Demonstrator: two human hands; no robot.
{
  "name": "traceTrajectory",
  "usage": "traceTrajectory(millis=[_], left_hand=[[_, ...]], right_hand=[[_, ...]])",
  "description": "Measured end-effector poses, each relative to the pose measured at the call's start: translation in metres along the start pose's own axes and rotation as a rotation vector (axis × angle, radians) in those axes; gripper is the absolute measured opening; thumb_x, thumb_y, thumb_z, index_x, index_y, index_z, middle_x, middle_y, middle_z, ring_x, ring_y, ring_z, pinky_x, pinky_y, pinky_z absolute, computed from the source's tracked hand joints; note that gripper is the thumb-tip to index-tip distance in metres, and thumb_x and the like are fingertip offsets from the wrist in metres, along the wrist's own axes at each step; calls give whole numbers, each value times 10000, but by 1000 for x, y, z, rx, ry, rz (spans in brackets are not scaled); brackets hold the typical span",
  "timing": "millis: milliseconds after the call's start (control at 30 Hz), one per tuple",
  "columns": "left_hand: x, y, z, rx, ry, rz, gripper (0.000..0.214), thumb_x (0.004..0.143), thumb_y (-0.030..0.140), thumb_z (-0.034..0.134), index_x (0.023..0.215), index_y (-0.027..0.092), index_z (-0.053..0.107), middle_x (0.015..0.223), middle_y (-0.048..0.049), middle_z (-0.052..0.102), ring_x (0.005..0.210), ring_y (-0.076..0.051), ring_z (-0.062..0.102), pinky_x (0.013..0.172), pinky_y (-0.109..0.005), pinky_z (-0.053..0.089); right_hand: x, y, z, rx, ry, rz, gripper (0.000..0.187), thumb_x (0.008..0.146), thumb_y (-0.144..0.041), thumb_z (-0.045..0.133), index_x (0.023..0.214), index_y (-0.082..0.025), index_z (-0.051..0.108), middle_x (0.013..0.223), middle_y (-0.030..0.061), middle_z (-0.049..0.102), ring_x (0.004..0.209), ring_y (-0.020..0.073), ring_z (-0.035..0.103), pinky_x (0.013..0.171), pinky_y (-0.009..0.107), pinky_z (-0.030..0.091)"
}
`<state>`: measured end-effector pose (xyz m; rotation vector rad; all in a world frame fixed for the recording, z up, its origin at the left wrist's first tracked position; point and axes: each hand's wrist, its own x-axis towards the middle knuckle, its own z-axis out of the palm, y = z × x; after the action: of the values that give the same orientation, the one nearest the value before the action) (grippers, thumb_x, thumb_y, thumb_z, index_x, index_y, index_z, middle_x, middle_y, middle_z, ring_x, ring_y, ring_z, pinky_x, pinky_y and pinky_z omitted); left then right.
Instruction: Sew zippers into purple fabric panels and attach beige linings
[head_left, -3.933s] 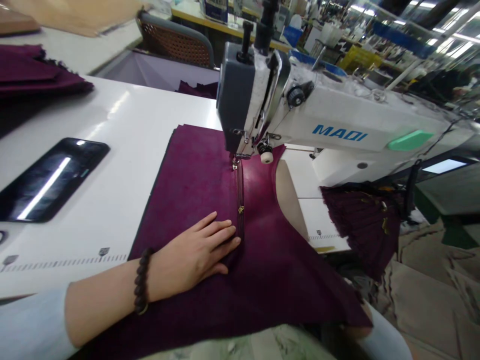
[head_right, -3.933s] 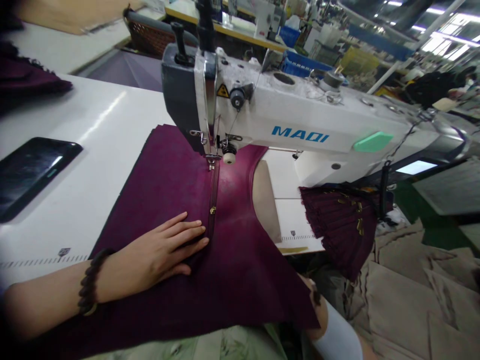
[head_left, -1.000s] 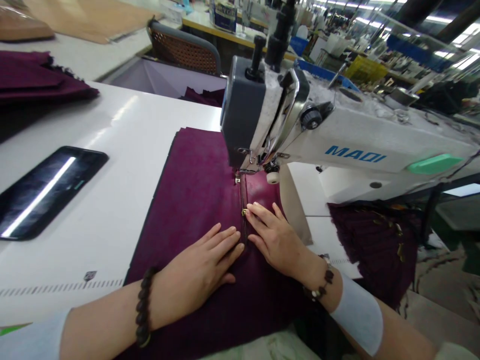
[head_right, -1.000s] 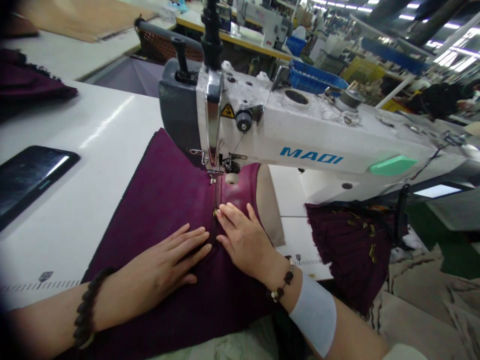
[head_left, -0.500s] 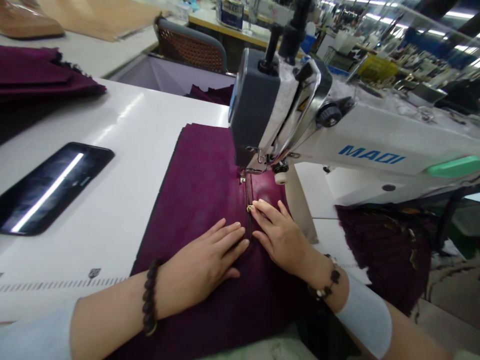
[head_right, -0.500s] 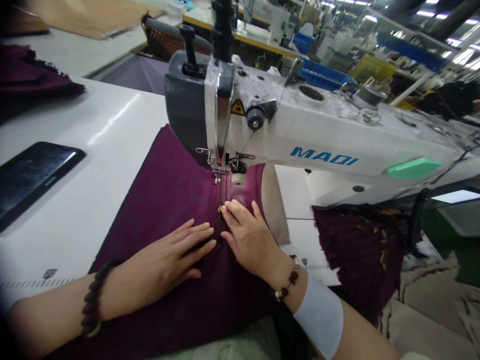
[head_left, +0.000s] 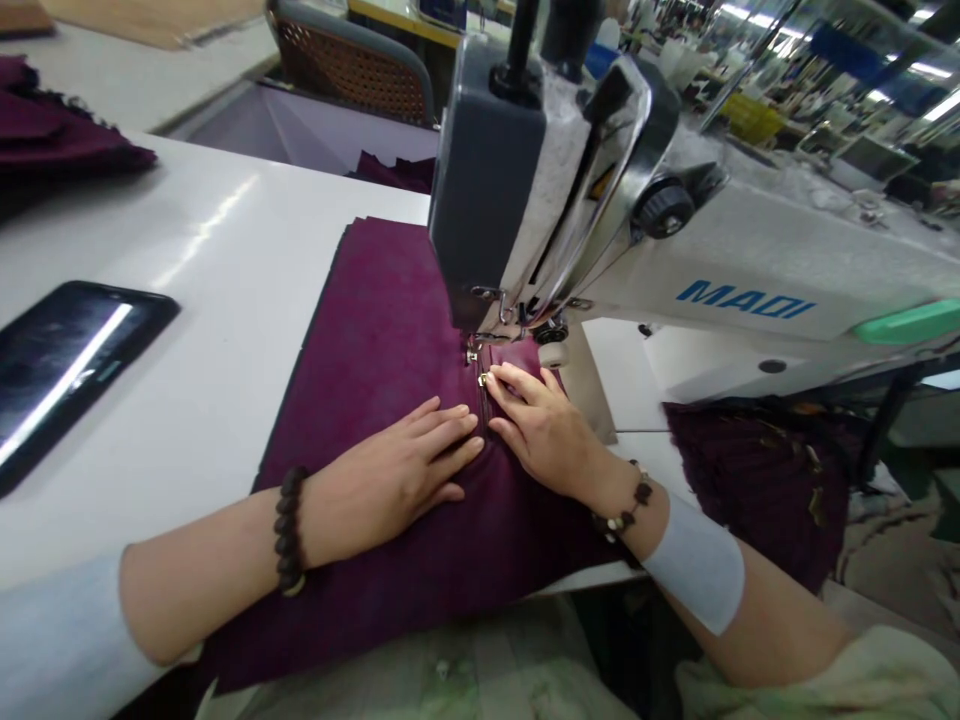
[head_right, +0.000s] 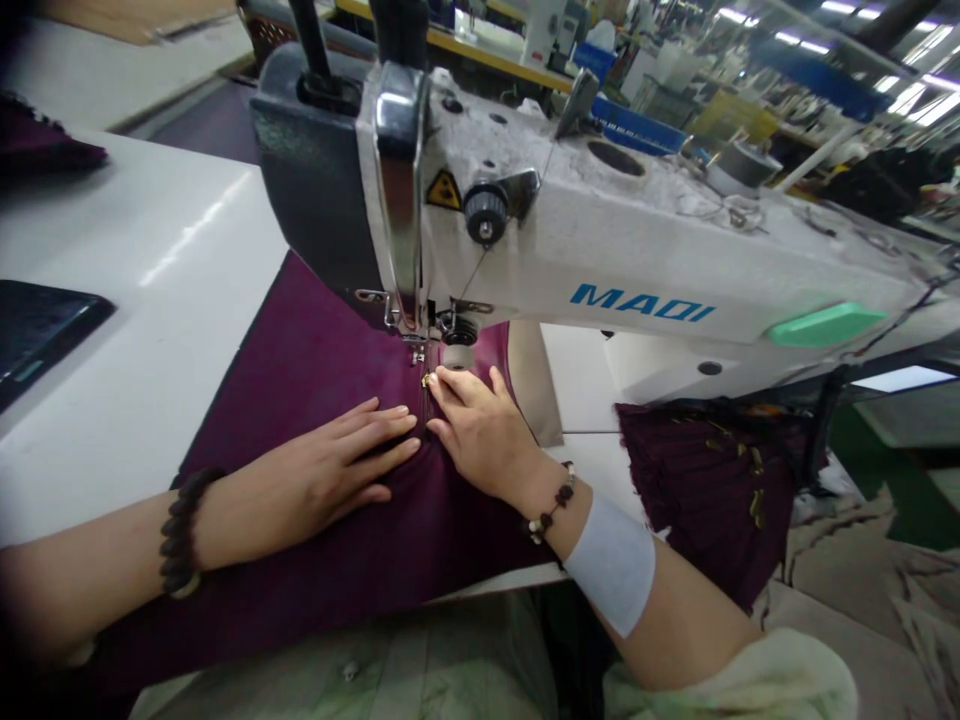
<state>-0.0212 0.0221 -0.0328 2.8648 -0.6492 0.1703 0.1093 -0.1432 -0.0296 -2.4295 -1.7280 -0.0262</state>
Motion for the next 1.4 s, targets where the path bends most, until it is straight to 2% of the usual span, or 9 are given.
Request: traceTrajectory(millis=[300, 433, 567, 767, 933, 1133, 1400], left_hand=[[10, -25, -2, -14, 8, 19, 332, 930, 248, 404, 1226, 137, 503, 1246, -140, 499, 1185, -243, 458, 1046, -462, 342], [16, -37, -3, -10, 34, 57, 334, 940, 240, 366, 1215, 115, 508, 1217, -141, 517, 1161, -236, 470, 1049, -449, 337], [20, -44, -6, -18, 26, 93, 343, 942, 237, 358, 1212, 94, 512, 1189, -144, 540, 1157, -237, 471, 1052, -431, 333], [16, -29, -5, -8, 4, -22, 368, 941, 291, 387, 1239, 101, 488, 1253, -152, 509, 1212, -248, 435, 1056, -459, 327], [13, -17, -1, -16, 40, -54, 430, 921, 351, 428, 1266, 98, 459, 1251, -175, 498, 1208, -280, 438, 1035, -495, 348], [13, -18, 1, -6, 93, -97, 465, 917, 373, 423, 1258, 59, 456, 1258, -187, 482, 1202, -262, 445, 1040, -426, 373], [14, -17, 1, 18, 78, -62, 451, 878, 342, 510, 1240, 74, 492, 1218, -187, 514, 1188, -299, 456, 1024, -468, 379]], right_hand=[[20, 11, 3, 66, 1, 54, 445, 923, -275, 390, 1334, -106, 404, 1333, 110, 444, 1216, 230, 400, 1073, 455, 273], [28, 16, 2, 83, 8, 76, 413, 923, -291, 399, 1297, -127, 459, 1252, 131, 512, 1167, 235, 449, 1068, 472, 261], [35, 16, -5, 95, -40, 88, 376, 915, -258, 406, 1261, -144, 497, 1199, 129, 552, 1094, 228, 508, 1061, 486, 258], [39, 11, -11, 106, -78, 164, 372, 894, -218, 421, 1248, -150, 514, 1184, 106, 576, 1108, 229, 513, 1057, 469, 284], [38, 14, -9, 161, -44, 132, 356, 891, -220, 424, 1225, -171, 536, 1197, 67, 577, 1140, 218, 494, 1065, 444, 295], [39, 15, -6, 150, -22, 144, 326, 895, -255, 431, 1174, -155, 568, 1163, 73, 597, 1099, 230, 521, 1044, 444, 320], [40, 16, -6, 114, 6, 110, 296, 867, -245, 483, 1123, -146, 592, 1117, 95, 616, 1057, 232, 546, 996, 426, 370]])
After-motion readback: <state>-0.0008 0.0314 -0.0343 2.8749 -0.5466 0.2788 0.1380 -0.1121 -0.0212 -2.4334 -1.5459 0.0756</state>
